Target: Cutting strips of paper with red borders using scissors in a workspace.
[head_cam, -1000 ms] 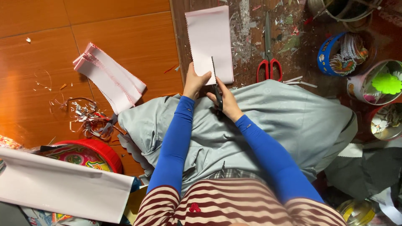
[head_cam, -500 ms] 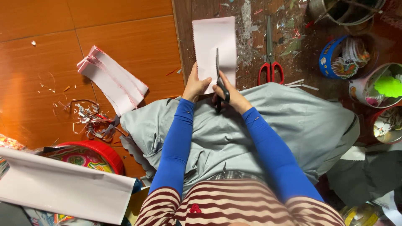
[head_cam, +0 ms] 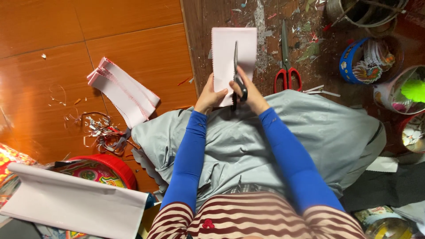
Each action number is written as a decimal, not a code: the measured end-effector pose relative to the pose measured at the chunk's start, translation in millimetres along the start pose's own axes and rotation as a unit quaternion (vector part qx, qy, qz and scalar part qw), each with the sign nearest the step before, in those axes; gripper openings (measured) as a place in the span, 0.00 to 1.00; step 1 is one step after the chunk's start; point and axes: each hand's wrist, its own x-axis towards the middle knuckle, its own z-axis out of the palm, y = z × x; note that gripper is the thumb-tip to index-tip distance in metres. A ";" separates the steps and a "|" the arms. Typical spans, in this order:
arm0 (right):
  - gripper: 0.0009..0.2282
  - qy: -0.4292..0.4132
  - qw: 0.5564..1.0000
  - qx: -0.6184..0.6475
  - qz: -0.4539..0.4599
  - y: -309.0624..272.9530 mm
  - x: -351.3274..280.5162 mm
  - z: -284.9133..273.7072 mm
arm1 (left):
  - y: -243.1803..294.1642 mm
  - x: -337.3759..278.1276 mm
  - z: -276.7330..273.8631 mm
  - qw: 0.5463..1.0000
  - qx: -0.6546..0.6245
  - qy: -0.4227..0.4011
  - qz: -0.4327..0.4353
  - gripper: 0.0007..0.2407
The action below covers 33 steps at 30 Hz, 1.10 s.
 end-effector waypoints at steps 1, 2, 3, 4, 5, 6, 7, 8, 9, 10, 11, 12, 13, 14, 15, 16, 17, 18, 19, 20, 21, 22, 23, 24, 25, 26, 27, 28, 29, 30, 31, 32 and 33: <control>0.36 0.001 1.000 0.004 -0.001 13.8 7.9 0.4 | -1.2 -0.8 0.7 1.000 0.004 -0.001 -0.001 0.32; 0.33 0.009 0.983 -0.061 -0.173 25.9 17.1 -0.1 | -1.4 0.8 2.0 1.000 0.020 -0.002 0.005 0.32; 0.31 0.013 0.932 -0.125 -0.339 37.7 26.6 -0.3 | -1.3 2.3 3.1 0.999 0.037 -0.003 0.011 0.31; 0.31 0.015 0.931 -0.126 -0.341 37.6 23.8 4.7 | -4.4 5.0 3.4 0.999 0.038 -0.005 0.013 0.31; 0.34 0.041 0.970 -0.055 -0.233 37.7 21.4 9.7 | -7.5 8.0 3.7 1.000 0.010 -0.006 -0.005 0.32; 0.38 0.062 0.991 0.020 -0.118 39.4 18.0 17.5 | -10.9 8.4 1.8 1.000 -0.016 -0.006 -0.025 0.33; 0.38 0.063 0.991 0.022 -0.119 44.7 20.9 15.6 | -8.8 8.1 1.9 1.000 -0.014 -0.007 -0.025 0.33; 0.38 0.058 0.988 0.020 -0.145 50.0 24.0 14.2 | -6.3 8.0 1.5 1.000 0.015 -0.003 -0.009 0.33; 0.37 0.053 0.984 0.017 -0.171 55.5 27.0 12.8 | -3.9 7.7 1.2 0.999 0.044 0.001 0.007 0.33; 0.37 0.055 0.984 0.018 -0.171 45.0 24.6 9.8 | -2.4 5.9 0.3 0.999 0.045 -0.001 0.006 0.33; 0.37 0.038 0.989 -0.007 -0.142 34.5 22.1 6.8 | -0.9 4.0 -0.6 0.999 0.045 -0.011 0.010 0.32; 0.37 0.020 0.993 -0.034 -0.115 23.1 20.7 2.6 | 0.8 3.8 -0.9 0.999 0.044 -0.022 0.017 0.31; 0.37 0.022 0.992 -0.034 -0.117 30.8 32.9 -7.9 | 3.9 1.9 1.3 0.999 0.044 -0.024 0.018 0.31; 0.36 0.017 0.984 -0.053 -0.169 38.9 44.8 -17.6 | 6.9 -1.1 3.0 0.999 0.039 -0.034 -0.008 0.31; 0.35 0.010 0.973 -0.071 -0.221 46.9 57.0 -27.2 | 9.8 -3.9 4.4 0.998 0.035 -0.045 -0.034 0.31; 0.35 0.010 0.973 -0.069 -0.221 34.7 54.6 -20.7 | 10.1 -5.1 4.3 0.998 0.036 -0.044 -0.035 0.31; 0.36 0.019 0.973 -0.068 -0.220 22.4 52.4 -14.1 | 10.5 -6.3 3.8 0.998 0.038 -0.042 -0.013 0.31; 0.38 0.029 0.973 -0.069 -0.220 8.6 50.6 -10.0 | 10.6 -5.7 5.5 0.998 0.037 -0.041 0.011 0.31; 0.38 0.029 0.973 -0.069 -0.220 14.1 51.0 -5.0 | 9.9 -5.0 4.4 0.998 0.036 -0.041 0.012 0.31; 0.39 0.054 0.978 -0.054 -0.194 18.5 52.4 -1.4 | 9.2 -2.7 4.3 0.998 0.030 -0.045 0.012 0.31; 0.40 0.080 0.982 -0.038 -0.169 23.2 53.9 2.2 | 8.4 -0.4 4.1 0.998 0.025 -0.048 0.013 0.31; 0.40 0.077 0.982 -0.039 -0.168 22.7 53.9 2.0 | 1.9 2.9 0.7 0.999 0.024 -0.046 0.014 0.31; 0.40 0.076 0.982 -0.040 -0.168 22.3 54.0 1.7 | -4.7 6.2 -2.8 0.999 0.015 -0.047 0.009 0.32; 0.40 0.077 0.982 -0.041 -0.169 21.6 54.0 2.1 | -10.5 9.5 -6.8 0.999 0.007 -0.049 0.005 0.33; 0.40 0.075 0.982 -0.041 -0.169 18.2 56.9 -1.6 | -5.5 8.6 -6.3 0.999 0.007 -0.048 0.005 0.33; 0.39 0.054 0.980 -0.071 -0.179 15.6 58.6 -6.1 | -2.0 6.8 -4.9 0.999 0.012 -0.050 0.002 0.33; 0.39 0.033 0.976 -0.100 -0.189 13.0 60.1 -10.5 | 1.5 4.9 -3.6 0.998 0.017 -0.053 -0.002 0.33; 0.39 0.031 0.977 -0.102 -0.187 6.2 60.5 -11.0 | 3.1 2.4 -0.8 0.999 0.015 -0.051 -0.002 0.33; 0.40 0.037 0.982 -0.073 -0.169 -0.8 60.5 -11.3 | 4.9 -0.5 2.1 0.998 0.000 -0.065 -0.014 0.33; 0.41 0.043 0.987 -0.043 -0.152 -9.0 62.4 -9.7 | 8.8 -2.6 3.1 0.997 -0.012 -0.079 -0.024 0.33; 0.41 0.040 0.987 -0.044 -0.153 -1.2 66.1 -8.3 | 8.6 -2.7 2.7 0.997 -0.012 -0.076 -0.022 0.33; 0.40 0.058 0.979 -0.082 -0.179 5.5 71.0 -9.1 | 8.3 -0.6 3.8 0.997 0.002 -0.071 -0.005 0.33; 0.39 0.075 0.968 -0.119 -0.206 12.3 75.6 -9.9 | 7.8 1.2 5.0 0.998 0.015 -0.065 0.012 0.33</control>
